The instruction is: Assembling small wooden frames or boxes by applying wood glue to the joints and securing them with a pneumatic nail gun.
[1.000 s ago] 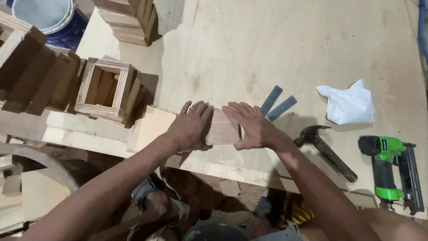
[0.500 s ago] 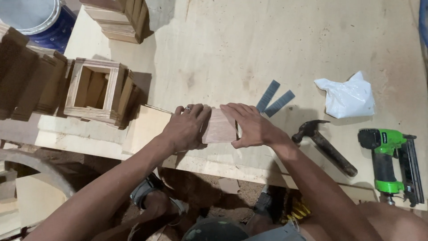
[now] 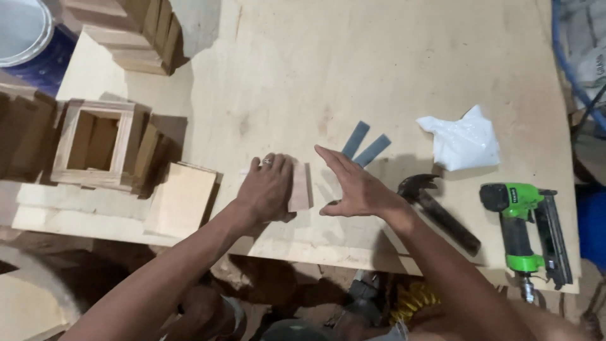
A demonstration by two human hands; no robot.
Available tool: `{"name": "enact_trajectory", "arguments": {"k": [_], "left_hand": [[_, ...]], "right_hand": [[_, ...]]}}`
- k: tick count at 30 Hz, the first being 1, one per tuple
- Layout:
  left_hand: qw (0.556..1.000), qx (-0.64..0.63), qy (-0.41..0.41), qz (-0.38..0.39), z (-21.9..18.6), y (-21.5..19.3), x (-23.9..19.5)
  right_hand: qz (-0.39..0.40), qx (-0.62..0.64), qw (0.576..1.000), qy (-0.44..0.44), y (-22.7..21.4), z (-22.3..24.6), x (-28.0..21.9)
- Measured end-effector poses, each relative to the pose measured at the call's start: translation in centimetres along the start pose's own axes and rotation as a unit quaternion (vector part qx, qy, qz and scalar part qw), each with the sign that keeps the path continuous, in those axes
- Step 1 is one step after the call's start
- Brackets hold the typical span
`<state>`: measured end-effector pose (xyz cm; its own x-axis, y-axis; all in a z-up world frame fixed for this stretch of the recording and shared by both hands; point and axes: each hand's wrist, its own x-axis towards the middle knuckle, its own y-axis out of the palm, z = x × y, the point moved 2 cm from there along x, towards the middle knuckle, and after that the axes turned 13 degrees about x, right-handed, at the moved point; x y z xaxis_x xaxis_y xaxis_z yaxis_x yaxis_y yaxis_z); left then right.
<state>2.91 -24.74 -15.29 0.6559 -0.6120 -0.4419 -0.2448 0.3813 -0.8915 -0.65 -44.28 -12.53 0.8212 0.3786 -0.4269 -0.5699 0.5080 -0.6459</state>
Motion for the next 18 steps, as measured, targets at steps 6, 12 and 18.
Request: {"name": "enact_trajectory", "arguments": {"k": [6, 12, 18], "left_hand": [[1.000, -0.021, -0.002, 0.013, 0.4, 1.9, 0.8], [0.996, -0.054, -0.004, -0.068, 0.6, 3.6, 0.9], [0.995, -0.069, 0.000, -0.079, 1.0, 3.4, 1.1]], "right_hand": [[-0.011, -0.038, 0.987, -0.153, -4.8, -3.2, -4.3], [-0.037, -0.099, 0.977, 0.185, -12.2, -9.9, -12.5], [-0.412, 0.045, 0.910, 0.032, -7.5, -30.4, -23.1]]}}
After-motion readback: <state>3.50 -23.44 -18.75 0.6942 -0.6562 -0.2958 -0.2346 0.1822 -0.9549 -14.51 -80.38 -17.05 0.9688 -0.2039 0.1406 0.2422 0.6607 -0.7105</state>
